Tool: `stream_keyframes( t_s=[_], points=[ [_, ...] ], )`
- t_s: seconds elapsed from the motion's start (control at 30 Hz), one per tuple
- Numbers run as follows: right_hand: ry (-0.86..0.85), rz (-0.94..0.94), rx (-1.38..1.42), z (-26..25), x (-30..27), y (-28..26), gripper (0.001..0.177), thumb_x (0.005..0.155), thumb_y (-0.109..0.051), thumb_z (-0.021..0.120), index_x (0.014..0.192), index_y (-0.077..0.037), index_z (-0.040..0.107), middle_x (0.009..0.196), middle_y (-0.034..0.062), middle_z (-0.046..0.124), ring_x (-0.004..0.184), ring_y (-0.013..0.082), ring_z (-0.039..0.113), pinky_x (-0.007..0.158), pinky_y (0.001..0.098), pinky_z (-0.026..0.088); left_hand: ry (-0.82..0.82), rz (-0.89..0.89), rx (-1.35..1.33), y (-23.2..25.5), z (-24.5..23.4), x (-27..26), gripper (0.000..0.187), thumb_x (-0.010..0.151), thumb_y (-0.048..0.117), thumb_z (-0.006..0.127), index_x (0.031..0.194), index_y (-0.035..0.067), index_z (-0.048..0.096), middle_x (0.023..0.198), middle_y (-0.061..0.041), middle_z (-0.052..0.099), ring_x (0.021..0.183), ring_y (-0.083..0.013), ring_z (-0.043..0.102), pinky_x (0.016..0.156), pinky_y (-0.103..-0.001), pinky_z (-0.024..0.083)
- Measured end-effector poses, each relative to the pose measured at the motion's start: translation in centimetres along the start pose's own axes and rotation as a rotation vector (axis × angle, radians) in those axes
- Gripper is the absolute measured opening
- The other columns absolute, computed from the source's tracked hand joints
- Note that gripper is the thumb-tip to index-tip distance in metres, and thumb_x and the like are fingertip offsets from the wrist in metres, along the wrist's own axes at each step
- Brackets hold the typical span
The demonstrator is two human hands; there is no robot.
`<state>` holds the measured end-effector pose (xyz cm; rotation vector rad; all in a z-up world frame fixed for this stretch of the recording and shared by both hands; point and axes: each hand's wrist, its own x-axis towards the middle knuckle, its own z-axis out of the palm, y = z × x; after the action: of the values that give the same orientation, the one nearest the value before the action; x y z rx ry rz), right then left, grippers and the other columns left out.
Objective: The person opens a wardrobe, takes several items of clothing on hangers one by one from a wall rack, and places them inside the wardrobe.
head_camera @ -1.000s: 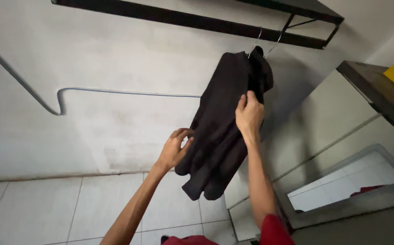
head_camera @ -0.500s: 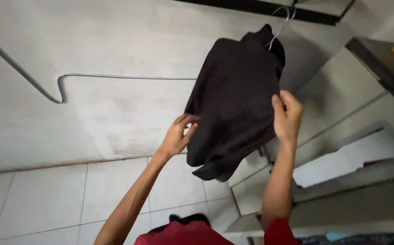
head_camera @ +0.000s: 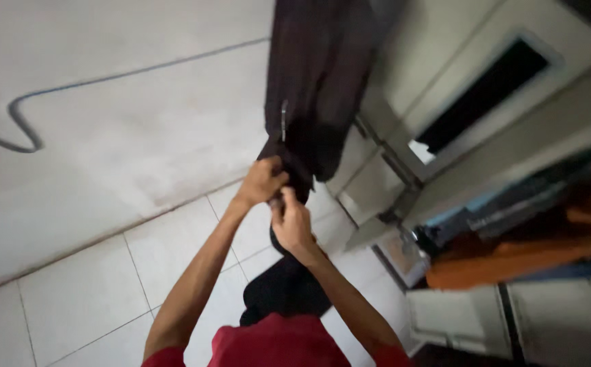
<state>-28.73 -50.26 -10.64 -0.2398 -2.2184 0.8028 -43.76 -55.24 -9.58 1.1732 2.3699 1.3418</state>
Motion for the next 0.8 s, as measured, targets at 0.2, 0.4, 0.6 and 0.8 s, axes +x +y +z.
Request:
stream_keyframes(
  t_s=[0.2,0.4,0.6,0.8],
  points=[
    [-0.139,0.310,0.031,-7.8,-3.7,3.7,0.025,0.098,-0.015,0.070,0.122,-0.007,0.069,0.085,0.0077,0.065,0.073,0.0188,0.063,0.065,0.0339,0.054,-0.303,0.125,-0.176,-1.1,-2.1,-3.0,0.025,0.087,0.011,0.061,0.109,0.000,0.067,0.097,-0.022,0.072,0.084,-0.0297,0.068,0.081,-0.043,0.054],
    [0.059,0.040,-0.390,-18.2,-4.3,8.9,0.057,0.080,-0.013,0.080,0.133,0.000,0.063,0.120,0.0242,0.065,0.103,0.0401,0.064,0.086,0.0437,0.053,-0.672,0.154,-0.159,2.9,-2.3,-1.5,0.029,0.098,0.022,0.060,0.123,0.008,0.069,0.122,-0.010,0.070,0.108,-0.0232,0.065,0.097,-0.038,0.049],
    [-0.080,0.303,-0.193,-24.8,-7.7,9.3,0.022,0.095,-0.014,0.075,0.114,-0.003,0.071,0.111,0.0149,0.073,0.098,0.0270,0.069,0.083,0.0342,0.056,-0.873,0.210,-0.316,8.2,0.8,0.0,0.029,0.100,0.020,0.060,0.121,0.005,0.073,0.115,-0.006,0.076,0.107,-0.0176,0.067,0.101,-0.032,0.050],
    [0.074,0.576,-0.103,-31.3,-10.9,10.4,0.018,0.096,-0.016,0.072,0.106,-0.001,0.074,0.091,0.0088,0.076,0.082,0.0165,0.068,0.073,0.0309,0.053,-0.928,0.177,-0.488,12.8,6.3,0.6,0.027,0.099,0.015,0.062,0.120,0.002,0.073,0.114,-0.005,0.075,0.107,-0.0130,0.065,0.100,-0.029,0.049]
  ],
)
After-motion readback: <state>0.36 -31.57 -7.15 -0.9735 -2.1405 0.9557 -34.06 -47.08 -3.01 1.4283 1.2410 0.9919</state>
